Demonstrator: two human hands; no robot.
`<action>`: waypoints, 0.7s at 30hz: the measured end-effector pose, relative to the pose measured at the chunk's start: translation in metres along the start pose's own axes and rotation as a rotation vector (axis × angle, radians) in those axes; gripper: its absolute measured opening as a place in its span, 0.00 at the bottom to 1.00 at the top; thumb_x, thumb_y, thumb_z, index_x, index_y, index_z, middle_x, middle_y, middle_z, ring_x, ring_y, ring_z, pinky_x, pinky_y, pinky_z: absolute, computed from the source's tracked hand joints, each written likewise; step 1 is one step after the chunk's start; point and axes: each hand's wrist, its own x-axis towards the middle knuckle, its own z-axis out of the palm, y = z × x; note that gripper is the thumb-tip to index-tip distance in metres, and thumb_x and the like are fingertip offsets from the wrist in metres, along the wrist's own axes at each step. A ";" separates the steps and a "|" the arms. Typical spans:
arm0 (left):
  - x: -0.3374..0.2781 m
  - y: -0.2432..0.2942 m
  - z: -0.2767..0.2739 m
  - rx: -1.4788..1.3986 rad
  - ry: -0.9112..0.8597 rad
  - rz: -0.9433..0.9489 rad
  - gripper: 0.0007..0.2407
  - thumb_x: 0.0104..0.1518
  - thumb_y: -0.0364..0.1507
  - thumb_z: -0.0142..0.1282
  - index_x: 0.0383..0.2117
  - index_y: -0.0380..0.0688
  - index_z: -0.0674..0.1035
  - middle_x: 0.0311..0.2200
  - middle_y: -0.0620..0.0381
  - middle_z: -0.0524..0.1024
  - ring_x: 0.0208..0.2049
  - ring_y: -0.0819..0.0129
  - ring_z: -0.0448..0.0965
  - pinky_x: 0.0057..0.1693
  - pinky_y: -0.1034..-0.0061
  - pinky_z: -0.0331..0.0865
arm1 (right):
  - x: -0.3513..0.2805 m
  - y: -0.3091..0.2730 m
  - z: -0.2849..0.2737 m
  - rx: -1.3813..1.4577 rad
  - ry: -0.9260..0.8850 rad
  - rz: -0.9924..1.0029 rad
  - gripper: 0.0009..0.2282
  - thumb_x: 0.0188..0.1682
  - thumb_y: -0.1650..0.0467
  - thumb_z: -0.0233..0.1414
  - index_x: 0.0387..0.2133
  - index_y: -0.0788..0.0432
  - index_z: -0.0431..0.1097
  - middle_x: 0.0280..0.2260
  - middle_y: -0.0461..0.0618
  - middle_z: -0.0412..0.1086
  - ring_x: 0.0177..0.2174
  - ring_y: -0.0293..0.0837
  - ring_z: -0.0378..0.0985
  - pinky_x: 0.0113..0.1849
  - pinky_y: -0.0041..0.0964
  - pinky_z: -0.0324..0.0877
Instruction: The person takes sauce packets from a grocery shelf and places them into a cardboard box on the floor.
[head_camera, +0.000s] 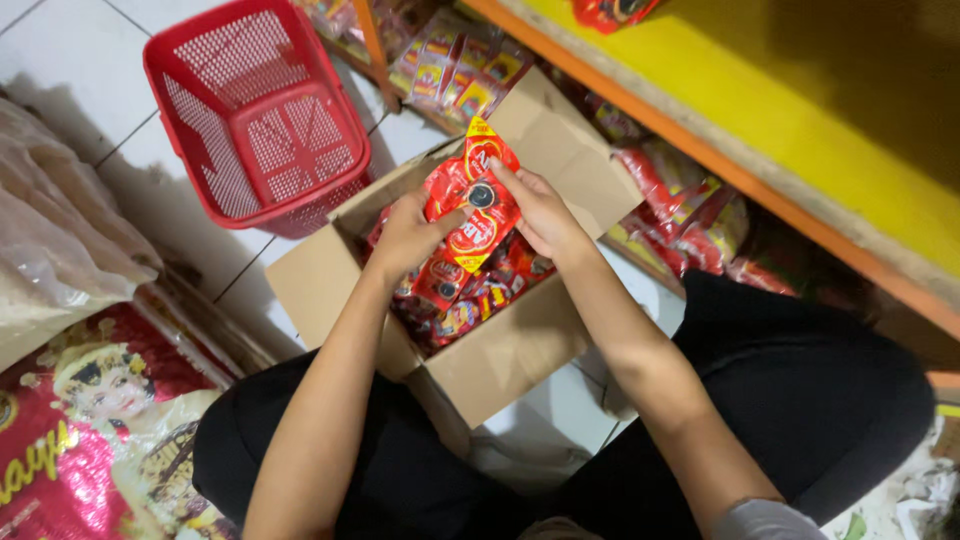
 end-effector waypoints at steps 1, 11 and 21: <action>0.000 0.011 0.002 0.081 0.004 0.003 0.13 0.58 0.28 0.64 0.46 0.36 0.81 0.37 0.55 0.85 0.35 0.76 0.84 0.45 0.76 0.78 | -0.003 -0.009 0.004 -0.035 0.013 -0.036 0.16 0.57 0.64 0.52 0.49 0.64 0.70 0.44 0.51 0.77 0.42 0.39 0.80 0.47 0.37 0.76; 0.040 0.137 0.023 -0.188 0.115 0.250 0.11 0.57 0.28 0.65 0.42 0.35 0.82 0.34 0.56 0.85 0.31 0.76 0.82 0.40 0.77 0.76 | 0.013 -0.160 0.044 -0.355 0.113 -0.267 0.23 0.55 0.56 0.45 0.46 0.63 0.74 0.43 0.43 0.79 0.40 0.31 0.82 0.49 0.30 0.73; 0.060 0.139 0.060 -0.434 0.184 0.218 0.09 0.57 0.26 0.64 0.42 0.37 0.81 0.38 0.54 0.84 0.34 0.73 0.83 0.43 0.77 0.76 | 0.002 -0.218 -0.051 -1.146 0.566 -0.751 0.23 0.46 0.65 0.68 0.47 0.68 0.68 0.40 0.56 0.77 0.33 0.39 0.82 0.34 0.35 0.79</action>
